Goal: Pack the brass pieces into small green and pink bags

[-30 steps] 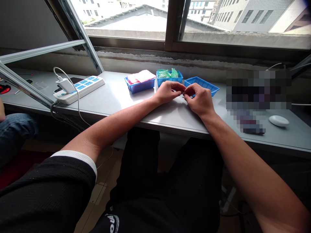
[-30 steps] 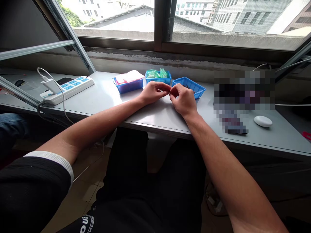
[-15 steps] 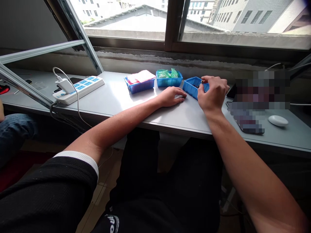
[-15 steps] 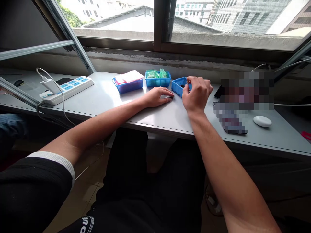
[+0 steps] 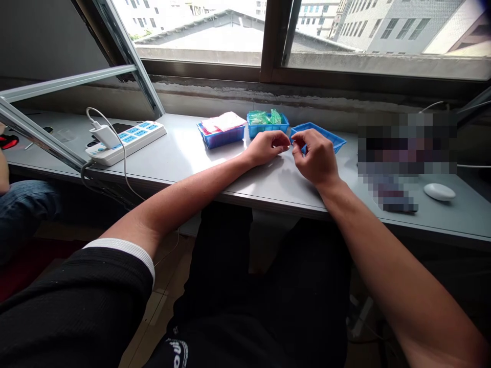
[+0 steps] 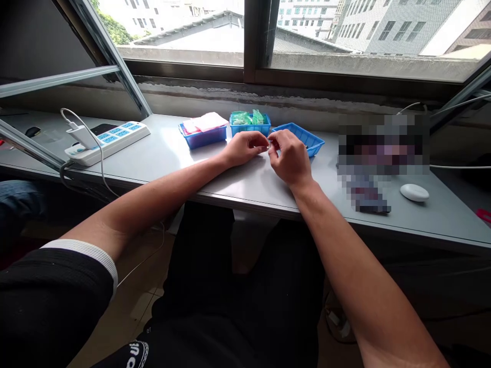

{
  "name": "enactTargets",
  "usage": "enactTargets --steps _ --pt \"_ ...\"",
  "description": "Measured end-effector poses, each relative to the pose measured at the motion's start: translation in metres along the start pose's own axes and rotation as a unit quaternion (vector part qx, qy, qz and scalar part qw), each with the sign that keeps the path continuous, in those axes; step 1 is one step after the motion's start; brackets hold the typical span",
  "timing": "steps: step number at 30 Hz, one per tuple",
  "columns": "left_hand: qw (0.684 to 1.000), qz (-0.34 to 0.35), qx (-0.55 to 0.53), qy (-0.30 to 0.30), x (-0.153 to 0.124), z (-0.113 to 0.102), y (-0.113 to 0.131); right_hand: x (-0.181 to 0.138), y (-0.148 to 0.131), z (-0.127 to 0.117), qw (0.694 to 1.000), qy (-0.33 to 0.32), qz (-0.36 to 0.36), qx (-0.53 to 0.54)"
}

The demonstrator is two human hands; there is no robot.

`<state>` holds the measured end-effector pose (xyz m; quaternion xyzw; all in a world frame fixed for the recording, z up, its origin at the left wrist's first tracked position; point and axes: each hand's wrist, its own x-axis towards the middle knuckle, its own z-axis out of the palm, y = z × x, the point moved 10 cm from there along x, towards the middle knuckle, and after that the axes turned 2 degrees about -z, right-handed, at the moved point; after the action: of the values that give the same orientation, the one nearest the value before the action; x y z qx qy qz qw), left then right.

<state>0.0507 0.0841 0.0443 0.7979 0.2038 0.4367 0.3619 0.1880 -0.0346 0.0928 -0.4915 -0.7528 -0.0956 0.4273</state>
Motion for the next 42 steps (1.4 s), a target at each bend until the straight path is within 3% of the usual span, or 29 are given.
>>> enactTargets --steps 4,7,16,20,25,32,37,42 --pt "0.985 -0.018 -0.174 -0.011 0.007 0.000 -0.014 -0.001 0.005 0.004 1.000 -0.003 0.001 0.024" --pt "0.977 -0.025 -0.211 -0.031 0.008 0.004 -0.016 -0.002 0.009 0.003 0.999 -0.006 0.009 0.035" --pt "0.975 -0.108 -0.191 -0.010 0.002 0.002 -0.013 -0.002 0.012 0.000 0.999 0.011 0.028 0.024" --pt "0.974 -0.134 -0.177 -0.045 -0.002 0.009 -0.006 -0.001 0.017 -0.001 0.998 0.023 0.052 -0.003" --pt "0.967 -0.100 -0.220 -0.084 -0.003 0.016 -0.001 -0.002 0.015 0.003 0.999 -0.002 0.047 0.024" --pt "0.975 -0.109 -0.193 -0.033 0.001 0.005 -0.024 -0.002 0.014 -0.004 0.997 0.024 0.067 0.036" --pt "0.977 -0.063 -0.190 -0.076 0.001 0.012 -0.018 -0.002 0.013 -0.001 0.998 0.010 0.058 0.032" --pt "0.978 -0.047 -0.187 -0.082 0.001 0.012 -0.015 -0.002 0.013 0.002 0.999 0.003 0.035 0.042"
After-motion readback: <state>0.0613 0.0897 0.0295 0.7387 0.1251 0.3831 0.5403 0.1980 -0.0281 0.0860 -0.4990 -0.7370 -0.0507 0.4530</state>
